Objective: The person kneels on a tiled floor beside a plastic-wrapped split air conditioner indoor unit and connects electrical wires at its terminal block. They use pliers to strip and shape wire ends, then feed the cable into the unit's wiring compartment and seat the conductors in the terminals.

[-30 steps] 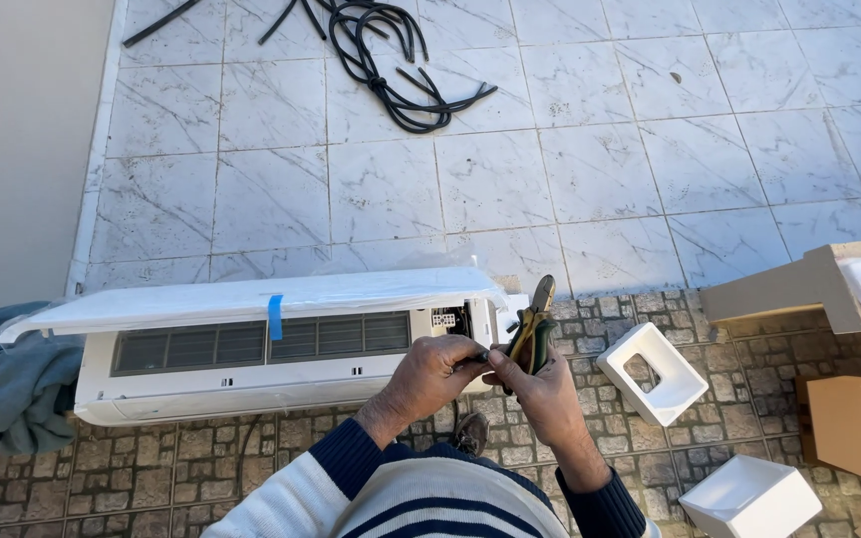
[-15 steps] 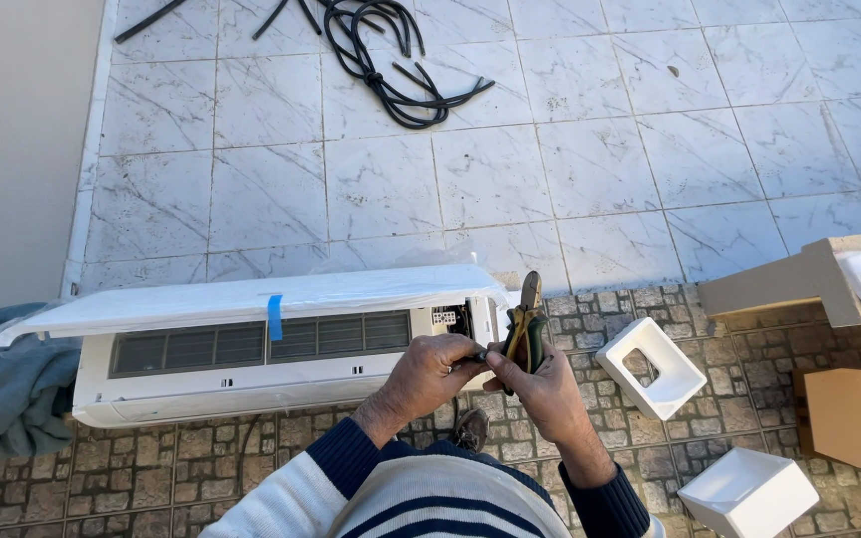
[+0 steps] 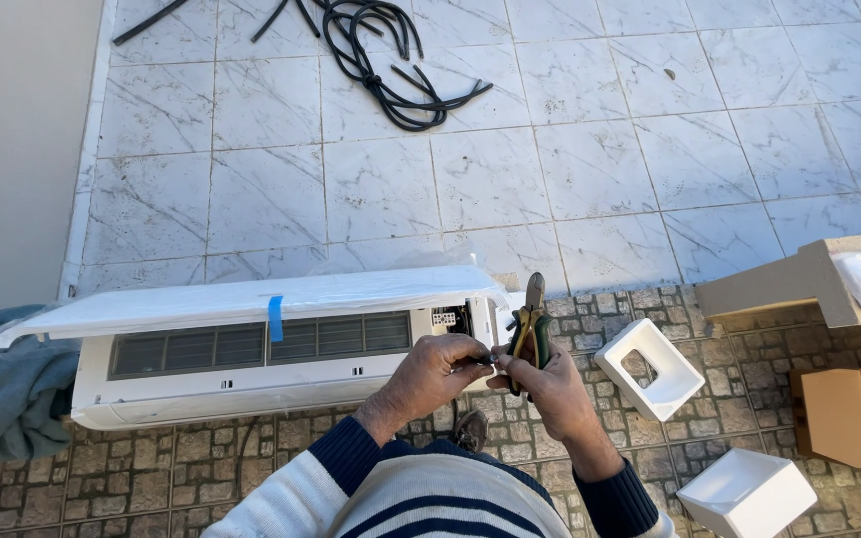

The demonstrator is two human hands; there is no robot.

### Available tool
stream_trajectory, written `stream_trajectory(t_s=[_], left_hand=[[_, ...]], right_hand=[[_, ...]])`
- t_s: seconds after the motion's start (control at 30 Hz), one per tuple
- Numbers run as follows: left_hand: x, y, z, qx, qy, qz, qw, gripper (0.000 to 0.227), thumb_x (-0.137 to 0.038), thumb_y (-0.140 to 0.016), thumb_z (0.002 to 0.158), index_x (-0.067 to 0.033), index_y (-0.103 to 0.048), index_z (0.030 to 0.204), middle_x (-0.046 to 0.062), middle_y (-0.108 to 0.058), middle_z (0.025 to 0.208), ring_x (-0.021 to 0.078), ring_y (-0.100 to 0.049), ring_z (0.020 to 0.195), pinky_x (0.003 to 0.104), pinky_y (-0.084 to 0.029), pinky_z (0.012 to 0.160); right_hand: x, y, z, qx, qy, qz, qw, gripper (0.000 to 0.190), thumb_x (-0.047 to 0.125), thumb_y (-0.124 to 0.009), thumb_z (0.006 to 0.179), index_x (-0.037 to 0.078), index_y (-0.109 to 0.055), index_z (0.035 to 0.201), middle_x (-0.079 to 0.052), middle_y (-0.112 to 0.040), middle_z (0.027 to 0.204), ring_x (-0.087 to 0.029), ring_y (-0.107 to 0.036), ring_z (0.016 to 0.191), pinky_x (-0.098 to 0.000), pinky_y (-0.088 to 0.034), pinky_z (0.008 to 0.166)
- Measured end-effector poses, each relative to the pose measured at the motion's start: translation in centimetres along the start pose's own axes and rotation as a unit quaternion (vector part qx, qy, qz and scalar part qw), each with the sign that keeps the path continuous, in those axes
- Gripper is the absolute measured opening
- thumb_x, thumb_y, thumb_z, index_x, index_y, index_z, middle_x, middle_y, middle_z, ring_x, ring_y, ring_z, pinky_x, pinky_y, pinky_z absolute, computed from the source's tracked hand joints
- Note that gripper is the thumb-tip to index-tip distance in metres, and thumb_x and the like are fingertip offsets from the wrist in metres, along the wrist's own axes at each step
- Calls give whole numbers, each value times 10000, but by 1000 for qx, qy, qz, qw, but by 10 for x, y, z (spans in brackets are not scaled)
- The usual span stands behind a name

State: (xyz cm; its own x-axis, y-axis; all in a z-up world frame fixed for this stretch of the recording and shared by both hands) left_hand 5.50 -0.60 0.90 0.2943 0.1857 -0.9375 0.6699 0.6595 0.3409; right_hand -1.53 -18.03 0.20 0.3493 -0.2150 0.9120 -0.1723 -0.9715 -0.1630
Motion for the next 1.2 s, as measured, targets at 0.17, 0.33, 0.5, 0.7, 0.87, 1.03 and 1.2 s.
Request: stream_trajectory(t_s=[0.17,0.33,0.5,0.7,0.87,1.03,1.2], left_hand=[[-2,1,-2,-38,2,35,999,134,-161,-782,930,-56,-716,981,62,-741,872,165,-758,827,301,-622,719],[-5,-8,-5,-92,-54,61,992,138,-145,-785,936,-60,-676,932,46,-717,851,165,-734,791,306,-601,664],[-14,-5,-11,-89,-70,31,993,134,-95,-796,905,-51,-676,944,48,-720,884,181,-741,804,313,-602,658],[-13,-4,-14,-70,-98,71,990,130,-76,-791,895,-54,-669,933,50,-733,929,199,-760,849,311,-631,691],[-15,-10,-16,-33,-146,135,979,155,-69,-795,877,-46,-675,973,59,-742,998,233,-760,856,328,-632,716],[-5,-17,-20,-29,-133,138,981,165,-71,-799,878,-43,-664,969,57,-741,1030,228,-763,862,317,-639,719],[-15,-13,-19,-62,-123,54,989,153,-62,-798,892,-49,-677,984,53,-733,968,227,-768,876,308,-637,734]], right_hand=[[-7,19,-25,-97,-41,-237,966,479,410,-601,986,-26,-634,1183,-144,-765,889,-175,-763,819,-358,-648,757],[-13,6,-59,-67,-223,-402,886,784,436,-544,1049,117,-239,1698,-196,-807,992,-258,-784,892,-412,-647,825],[-8,-9,-73,-50,-86,-420,902,717,348,-612,965,52,-318,1547,-157,-728,1138,-237,-750,1065,-400,-607,903],[-6,-15,-82,-51,102,-467,877,611,300,-655,945,-23,-463,1427,-216,-704,1162,-304,-724,1035,-422,-600,842],[-16,-23,-78,-11,-160,-402,901,645,424,-719,901,32,-509,1367,-162,-783,861,-201,-785,793,-381,-636,740],[-32,-17,-78,-47,-168,-382,908,429,441,-639,981,46,-679,1142,-167,-770,722,-173,-754,632,-338,-590,602],[-62,-20,-73,126,-213,286,926,306,288,-659,907,5,-665,1024,-84,-641,695,-174,-667,595,-332,-525,459]])
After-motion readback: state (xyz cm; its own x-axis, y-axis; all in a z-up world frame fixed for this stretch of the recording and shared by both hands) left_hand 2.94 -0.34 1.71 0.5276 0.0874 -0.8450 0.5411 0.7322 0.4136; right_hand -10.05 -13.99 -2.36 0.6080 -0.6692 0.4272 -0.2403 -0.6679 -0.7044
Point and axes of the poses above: each hand's wrist, its own z-axis towards the middle knuckle, its own y-axis out of the back of the hand, x = y × z, the point moved 4 cm from there along z, towards the middle knuckle
